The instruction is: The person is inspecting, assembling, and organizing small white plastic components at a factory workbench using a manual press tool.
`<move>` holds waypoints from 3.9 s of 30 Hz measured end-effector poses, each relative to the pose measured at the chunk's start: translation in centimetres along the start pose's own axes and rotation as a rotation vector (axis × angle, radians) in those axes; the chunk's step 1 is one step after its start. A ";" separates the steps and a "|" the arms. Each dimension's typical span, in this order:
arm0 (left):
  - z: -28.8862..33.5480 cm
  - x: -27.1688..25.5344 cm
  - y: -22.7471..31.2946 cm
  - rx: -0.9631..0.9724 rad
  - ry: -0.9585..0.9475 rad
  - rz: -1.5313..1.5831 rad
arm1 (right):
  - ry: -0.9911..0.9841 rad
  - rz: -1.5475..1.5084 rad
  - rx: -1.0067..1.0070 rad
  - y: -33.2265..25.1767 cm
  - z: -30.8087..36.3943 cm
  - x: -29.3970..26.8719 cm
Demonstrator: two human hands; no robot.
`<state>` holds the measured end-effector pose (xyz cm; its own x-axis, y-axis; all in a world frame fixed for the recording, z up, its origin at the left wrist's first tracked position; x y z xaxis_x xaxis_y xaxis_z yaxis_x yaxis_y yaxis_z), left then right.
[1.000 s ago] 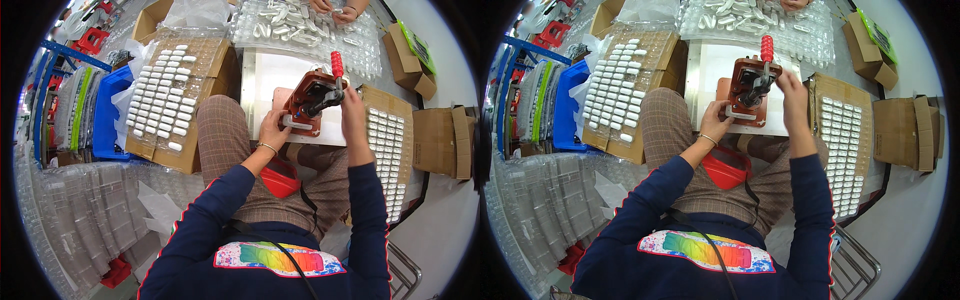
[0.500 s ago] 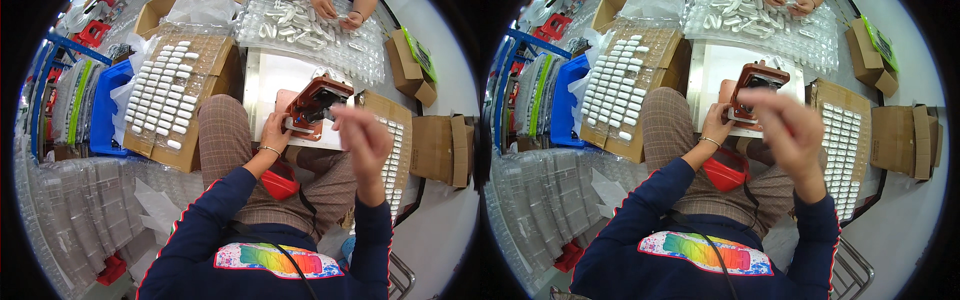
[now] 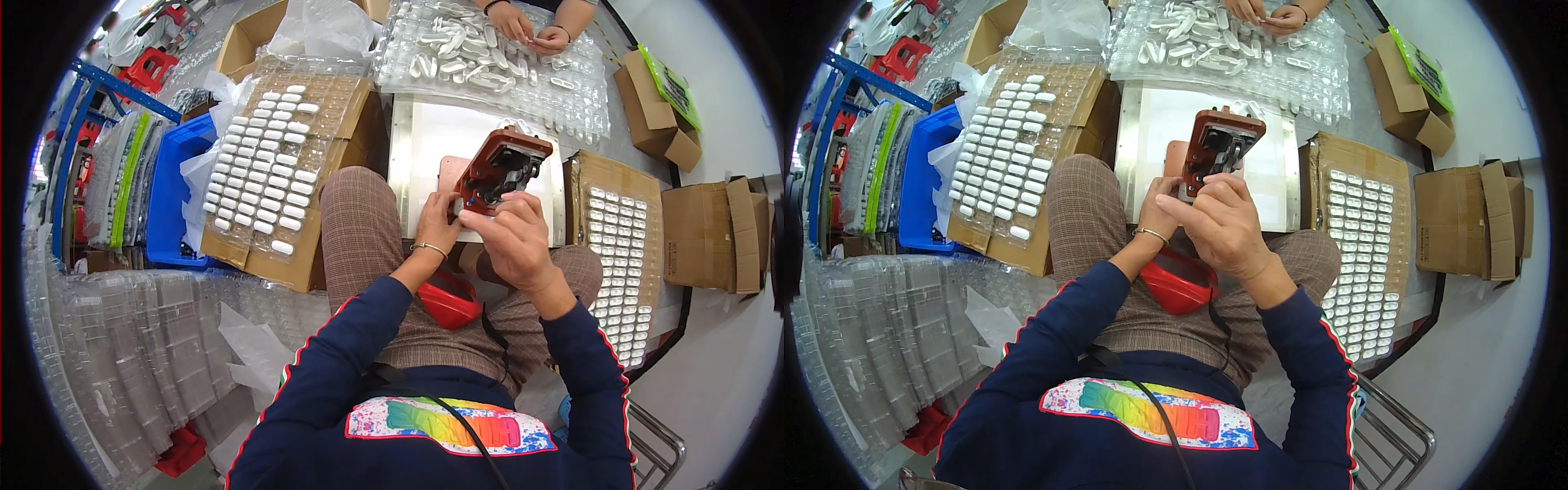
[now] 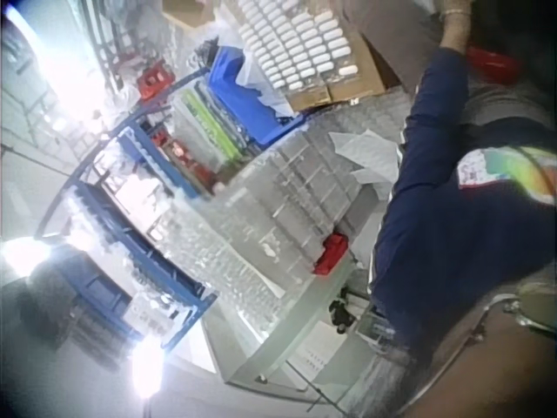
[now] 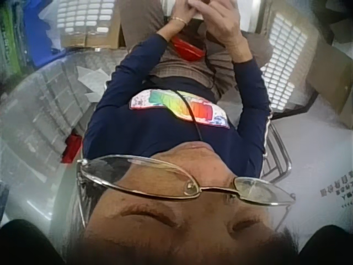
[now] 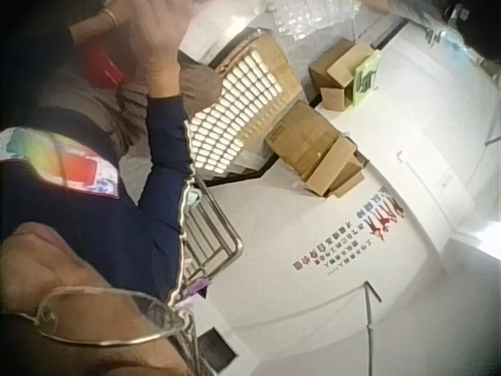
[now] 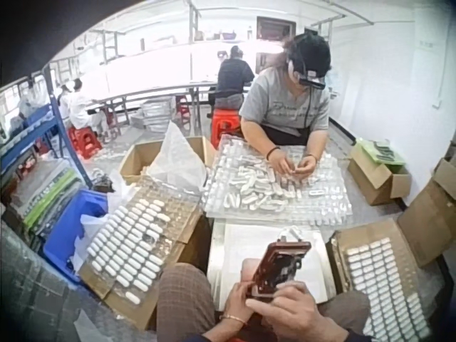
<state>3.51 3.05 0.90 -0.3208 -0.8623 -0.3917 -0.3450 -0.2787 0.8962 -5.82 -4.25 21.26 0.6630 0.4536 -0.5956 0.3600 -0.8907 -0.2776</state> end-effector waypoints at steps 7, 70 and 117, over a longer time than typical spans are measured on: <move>0.4 0.1 -0.6 -0.096 -0.043 0.058 | 0.264 -0.551 0.695 3.0 -8.3 -3.8; 7.2 2.8 0.0 -0.734 -0.769 0.672 | -0.435 -0.196 0.626 2.9 13.7 -1.2; -1.7 -0.7 -0.8 -0.132 0.216 0.097 | 0.096 -0.383 1.202 15.2 21.7 -8.1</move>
<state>5.46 3.16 0.83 -0.1466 -0.9540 -0.2617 -0.1989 -0.2307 0.9525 -20.00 -22.16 5.50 0.7118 0.6429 -0.2828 -0.2498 -0.1446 -0.9574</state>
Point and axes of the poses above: each hand's wrist, its own z-axis away from the middle knuckle, its own x-axis out of the palm, y = z × x, the point moved 4 cm from there along -z, towards the middle knuckle, and after that the axes turned 10 degrees about y, right-handed, at the moved point
